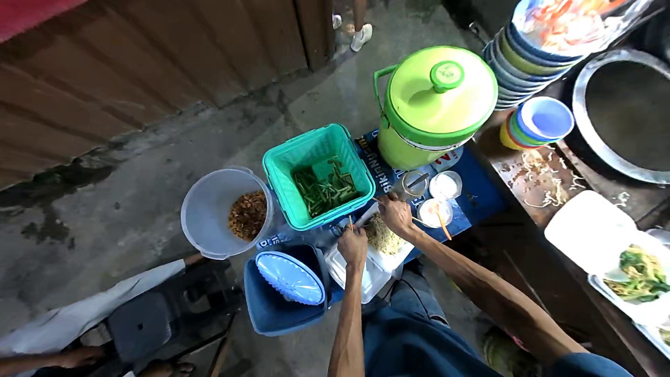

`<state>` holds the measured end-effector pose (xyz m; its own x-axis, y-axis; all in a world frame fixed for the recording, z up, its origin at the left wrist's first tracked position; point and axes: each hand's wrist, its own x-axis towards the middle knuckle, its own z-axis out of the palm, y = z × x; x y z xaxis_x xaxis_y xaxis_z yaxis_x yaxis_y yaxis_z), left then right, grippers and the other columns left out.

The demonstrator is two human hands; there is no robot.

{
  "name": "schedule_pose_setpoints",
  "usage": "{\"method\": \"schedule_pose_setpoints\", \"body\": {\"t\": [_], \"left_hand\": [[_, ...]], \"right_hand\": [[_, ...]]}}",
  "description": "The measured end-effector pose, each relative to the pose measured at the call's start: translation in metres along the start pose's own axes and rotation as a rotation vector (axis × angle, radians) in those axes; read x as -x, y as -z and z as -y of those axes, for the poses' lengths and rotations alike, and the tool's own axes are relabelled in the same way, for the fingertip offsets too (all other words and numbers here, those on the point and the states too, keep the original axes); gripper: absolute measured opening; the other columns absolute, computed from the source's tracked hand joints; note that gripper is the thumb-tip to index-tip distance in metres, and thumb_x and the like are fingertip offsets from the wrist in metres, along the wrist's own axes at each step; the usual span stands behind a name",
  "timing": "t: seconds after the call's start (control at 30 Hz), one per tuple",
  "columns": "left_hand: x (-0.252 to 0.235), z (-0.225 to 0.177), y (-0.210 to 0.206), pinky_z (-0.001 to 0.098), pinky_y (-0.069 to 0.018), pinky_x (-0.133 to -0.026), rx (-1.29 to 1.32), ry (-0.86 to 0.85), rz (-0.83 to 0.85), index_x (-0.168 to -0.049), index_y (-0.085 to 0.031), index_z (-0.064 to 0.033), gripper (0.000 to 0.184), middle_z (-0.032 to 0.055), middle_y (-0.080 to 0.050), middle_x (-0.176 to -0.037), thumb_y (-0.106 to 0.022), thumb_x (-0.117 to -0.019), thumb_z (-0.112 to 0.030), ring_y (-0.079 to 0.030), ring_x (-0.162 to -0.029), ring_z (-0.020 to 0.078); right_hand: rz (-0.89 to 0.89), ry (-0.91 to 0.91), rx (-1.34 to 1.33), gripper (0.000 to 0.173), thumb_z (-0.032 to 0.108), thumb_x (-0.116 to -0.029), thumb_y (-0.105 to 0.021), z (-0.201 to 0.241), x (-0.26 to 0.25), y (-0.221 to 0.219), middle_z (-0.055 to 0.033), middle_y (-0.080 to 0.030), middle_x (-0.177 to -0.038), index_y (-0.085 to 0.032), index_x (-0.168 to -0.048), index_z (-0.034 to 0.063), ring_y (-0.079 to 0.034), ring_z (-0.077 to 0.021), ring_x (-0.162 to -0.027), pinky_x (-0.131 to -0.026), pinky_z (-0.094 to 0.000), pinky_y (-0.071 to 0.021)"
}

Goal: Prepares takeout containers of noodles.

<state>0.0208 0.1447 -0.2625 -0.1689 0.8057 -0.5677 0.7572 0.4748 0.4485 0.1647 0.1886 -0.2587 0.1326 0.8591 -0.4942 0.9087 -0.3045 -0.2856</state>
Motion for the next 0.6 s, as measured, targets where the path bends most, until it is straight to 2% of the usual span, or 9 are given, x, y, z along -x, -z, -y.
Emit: {"method": "schedule_pose_setpoints", "body": {"t": [0.13,0.27,0.33,0.5,0.6], "left_hand": [[-0.001,0.004,-0.005,0.0519,-0.0549,-0.089,0.058,-0.021,-0.056,-0.123,-0.067,-0.0006,0.032,0.0181,-0.074,-0.102,-0.052,-0.1056,-0.023,-0.072,-0.099,0.0337],[0.002,0.016,-0.015,0.0459,-0.0542,-0.076,0.246,-0.089,-0.237,-0.117,-0.067,0.0059,0.029,0.0150,-0.068,-0.082,-0.057,-0.1034,-0.018,-0.066,-0.077,0.0283],[0.001,0.019,-0.018,0.0432,-0.0532,-0.071,0.301,-0.112,-0.310,-0.113,-0.068,0.0064,0.027,0.0127,-0.065,-0.076,-0.060,-0.1019,-0.017,-0.064,-0.070,0.0251],[0.002,0.023,-0.018,0.0394,-0.0522,-0.069,0.364,-0.083,-0.329,-0.112,-0.067,0.0069,0.026,0.0119,-0.064,-0.077,-0.061,-0.1021,-0.016,-0.061,-0.068,0.0214],[0.003,0.026,-0.017,0.0444,-0.0547,-0.075,0.371,-0.076,-0.270,-0.118,-0.066,0.0075,0.030,0.0167,-0.069,-0.085,-0.060,-0.1025,-0.018,-0.066,-0.075,0.0265]], "right_hand": [[-0.014,-0.014,-0.009,0.035,0.020,-0.1048,-0.051,0.002,0.001,0.002,-0.0236,-0.061,-0.136,-0.062,-0.134,0.0040,-0.063,-0.0439,-0.118,-0.096,-0.0599,-0.0500],[-0.031,-0.016,-0.003,0.036,0.020,-0.1044,-0.054,0.003,0.002,0.004,-0.0260,-0.064,-0.129,-0.059,-0.135,0.0013,-0.065,-0.0454,-0.113,-0.092,-0.0610,-0.0504],[-0.033,-0.026,-0.001,0.037,0.020,-0.1050,-0.053,0.003,-0.001,0.005,-0.0263,-0.066,-0.125,-0.057,-0.136,0.0001,-0.066,-0.0456,-0.111,-0.092,-0.0606,-0.0507],[-0.032,-0.041,0.005,0.035,0.015,-0.1039,-0.052,0.003,-0.003,0.004,-0.0261,-0.068,-0.117,-0.054,-0.135,-0.0009,-0.067,-0.0455,-0.110,-0.091,-0.0608,-0.0512],[-0.038,0.006,-0.019,0.035,0.018,-0.1048,-0.053,0.000,-0.003,0.004,-0.0267,-0.065,-0.124,-0.057,-0.134,-0.0007,-0.065,-0.0452,-0.113,-0.093,-0.0603,-0.0508]]}}
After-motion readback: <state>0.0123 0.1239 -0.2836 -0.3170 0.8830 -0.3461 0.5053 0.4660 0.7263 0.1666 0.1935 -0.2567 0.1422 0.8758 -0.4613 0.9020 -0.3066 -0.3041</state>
